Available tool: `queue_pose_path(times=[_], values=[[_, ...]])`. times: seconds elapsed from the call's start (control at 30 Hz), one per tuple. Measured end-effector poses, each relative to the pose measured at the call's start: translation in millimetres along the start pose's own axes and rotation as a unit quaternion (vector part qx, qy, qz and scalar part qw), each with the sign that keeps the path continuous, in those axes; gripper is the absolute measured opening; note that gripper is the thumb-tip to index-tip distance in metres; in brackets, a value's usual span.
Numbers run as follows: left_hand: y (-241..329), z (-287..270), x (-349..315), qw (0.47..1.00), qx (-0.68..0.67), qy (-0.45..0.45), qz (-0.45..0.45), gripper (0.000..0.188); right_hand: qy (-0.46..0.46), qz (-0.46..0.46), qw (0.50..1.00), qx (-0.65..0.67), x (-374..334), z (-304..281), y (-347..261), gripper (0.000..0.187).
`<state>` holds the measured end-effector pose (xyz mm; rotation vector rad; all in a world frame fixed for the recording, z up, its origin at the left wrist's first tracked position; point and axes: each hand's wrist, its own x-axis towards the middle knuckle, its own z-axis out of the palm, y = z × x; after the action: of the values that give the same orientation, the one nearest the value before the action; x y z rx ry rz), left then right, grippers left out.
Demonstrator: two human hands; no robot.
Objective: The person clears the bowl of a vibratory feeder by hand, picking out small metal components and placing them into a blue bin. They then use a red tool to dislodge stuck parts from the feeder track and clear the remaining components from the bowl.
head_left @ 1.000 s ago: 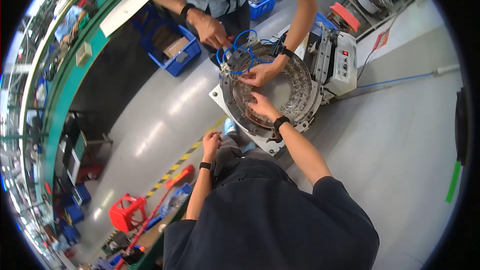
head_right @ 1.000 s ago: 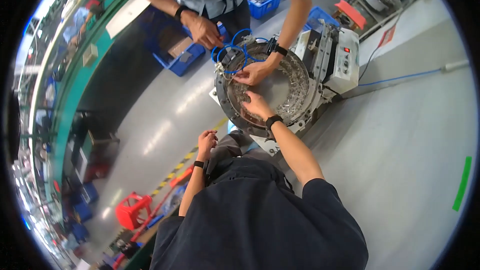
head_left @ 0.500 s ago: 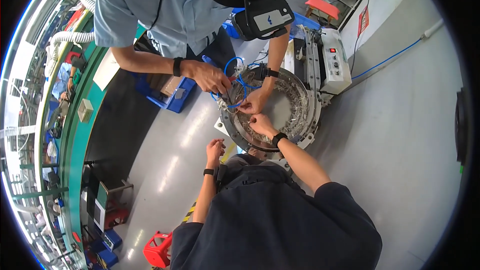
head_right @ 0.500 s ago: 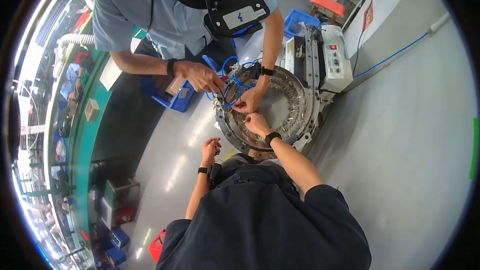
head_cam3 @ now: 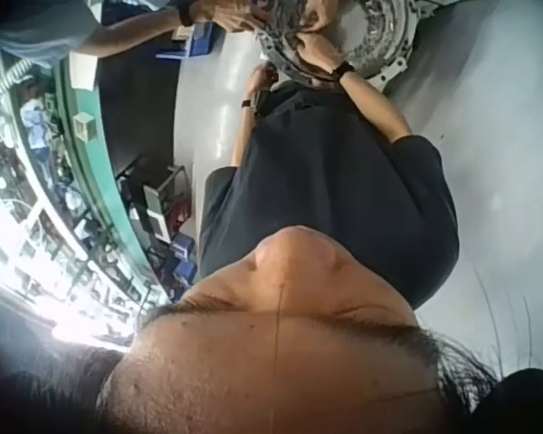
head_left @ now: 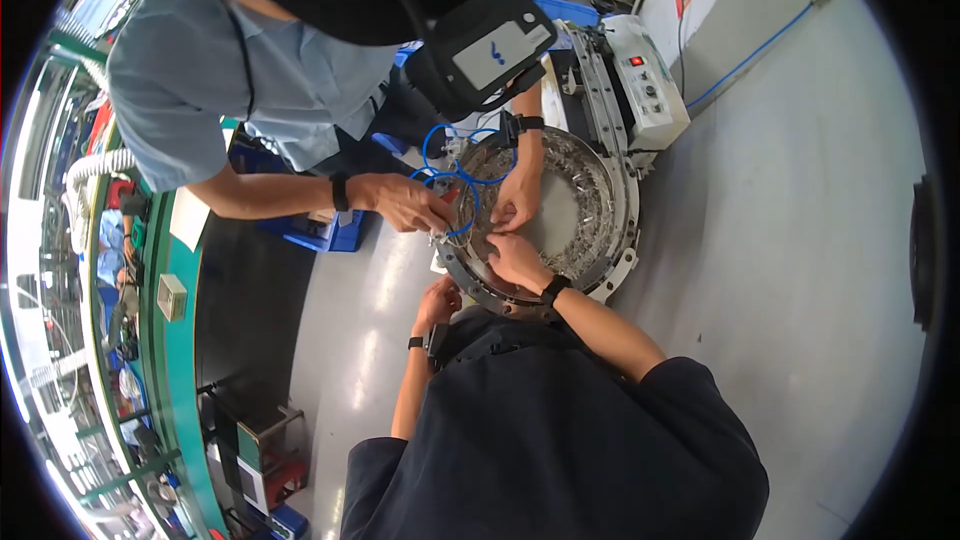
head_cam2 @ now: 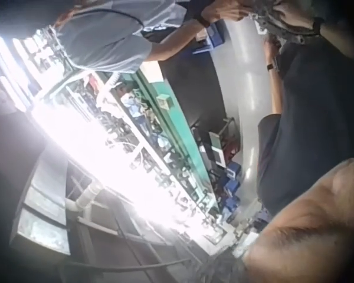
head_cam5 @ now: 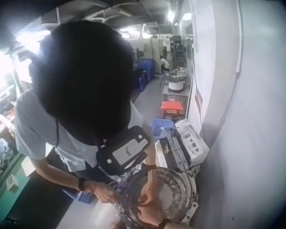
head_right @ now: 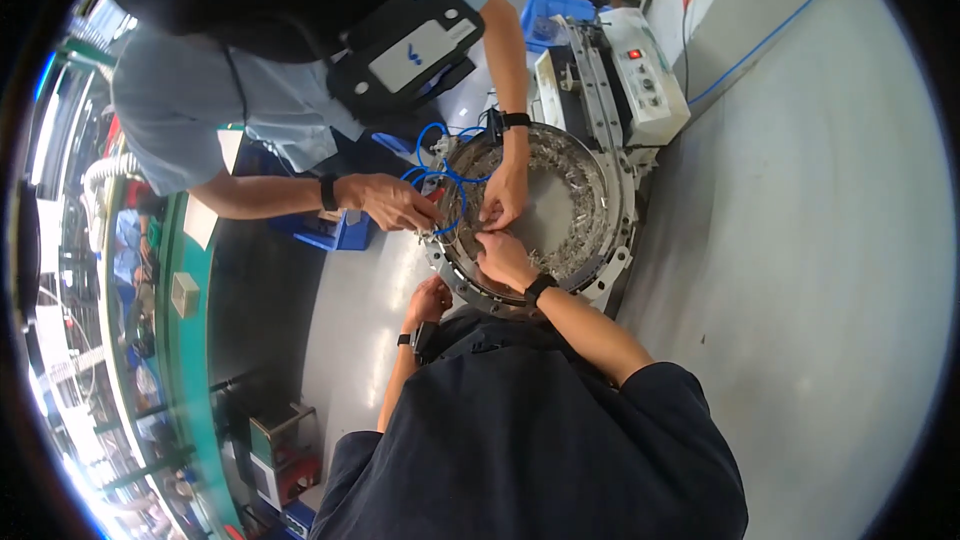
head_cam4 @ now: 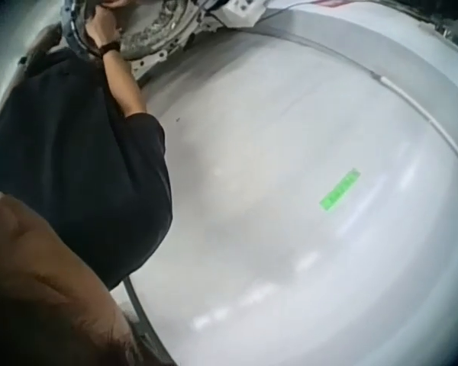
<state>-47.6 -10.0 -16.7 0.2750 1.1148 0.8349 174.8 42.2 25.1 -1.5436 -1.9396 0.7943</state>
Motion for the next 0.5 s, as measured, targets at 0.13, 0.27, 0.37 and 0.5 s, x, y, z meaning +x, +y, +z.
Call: queue_pose_path(times=[0.13, 0.27, 0.37, 0.5], values=[[-5, 8, 3, 0.996, -0.027, -0.082, -0.037, 0.015, -0.004, 0.006, 0.999, 0.038, -6, 0, -14, 0.031], [-6, 14, 5, 0.994, -0.066, -0.08, -0.036, 0.014, -0.008, -0.004, 0.998, 0.056, -8, -6, -24, 0.03], [1, 29, 3, 0.992, -0.06, -0.099, -0.052, 0.013, 0.015, -0.012, 0.998, 0.057, -14, -2, -25, 0.029], [13, 60, -3, 0.997, -0.045, 0.013, -0.056, 0.014, 0.018, -0.013, 0.997, 0.07, -12, 1, -28, 0.028]])
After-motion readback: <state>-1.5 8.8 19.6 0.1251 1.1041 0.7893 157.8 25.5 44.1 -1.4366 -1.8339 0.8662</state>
